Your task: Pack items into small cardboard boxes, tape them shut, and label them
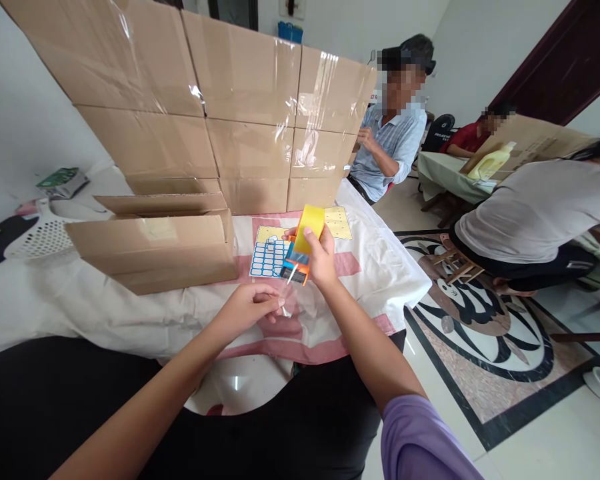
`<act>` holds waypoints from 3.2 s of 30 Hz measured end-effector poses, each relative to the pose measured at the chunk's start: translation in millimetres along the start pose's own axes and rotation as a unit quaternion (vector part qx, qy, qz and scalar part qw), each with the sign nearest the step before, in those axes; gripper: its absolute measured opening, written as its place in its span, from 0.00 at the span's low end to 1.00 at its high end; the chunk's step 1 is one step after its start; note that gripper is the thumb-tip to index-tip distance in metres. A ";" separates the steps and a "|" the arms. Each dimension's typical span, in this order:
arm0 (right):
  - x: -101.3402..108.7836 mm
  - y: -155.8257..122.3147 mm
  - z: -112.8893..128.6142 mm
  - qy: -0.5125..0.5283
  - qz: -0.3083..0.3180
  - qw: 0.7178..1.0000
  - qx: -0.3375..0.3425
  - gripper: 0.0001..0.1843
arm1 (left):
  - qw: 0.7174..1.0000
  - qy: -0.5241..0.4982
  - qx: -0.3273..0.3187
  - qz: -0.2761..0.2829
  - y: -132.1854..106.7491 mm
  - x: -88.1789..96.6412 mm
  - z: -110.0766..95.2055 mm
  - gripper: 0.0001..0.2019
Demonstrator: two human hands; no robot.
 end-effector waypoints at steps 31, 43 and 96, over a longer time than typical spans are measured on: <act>12.5 -5.7 4.5 -0.163 -0.075 0.976 0.124 0.23 | 0.989 0.124 -0.073 0.034 -6.2 12.5 -18.9 0.11; -1.6 -21.4 59.9 -0.002 -0.040 0.997 -0.059 0.23 | 0.983 0.124 -0.129 -0.038 17.3 9.8 21.9 0.11; -96.0 -108.8 206.1 -0.622 0.217 0.633 0.406 0.10 | 0.910 0.286 -0.206 -0.217 -61.7 68.4 -94.5 0.33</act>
Point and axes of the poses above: each hand's wrist, its own y-axis towards the middle knuckle, its own x-axis out of the back of the hand, z = x × y, the point moved 4 cm from there along y, towards the middle knuckle, and after that the axes turned 10 degrees about -y, right-handed, at the moved point
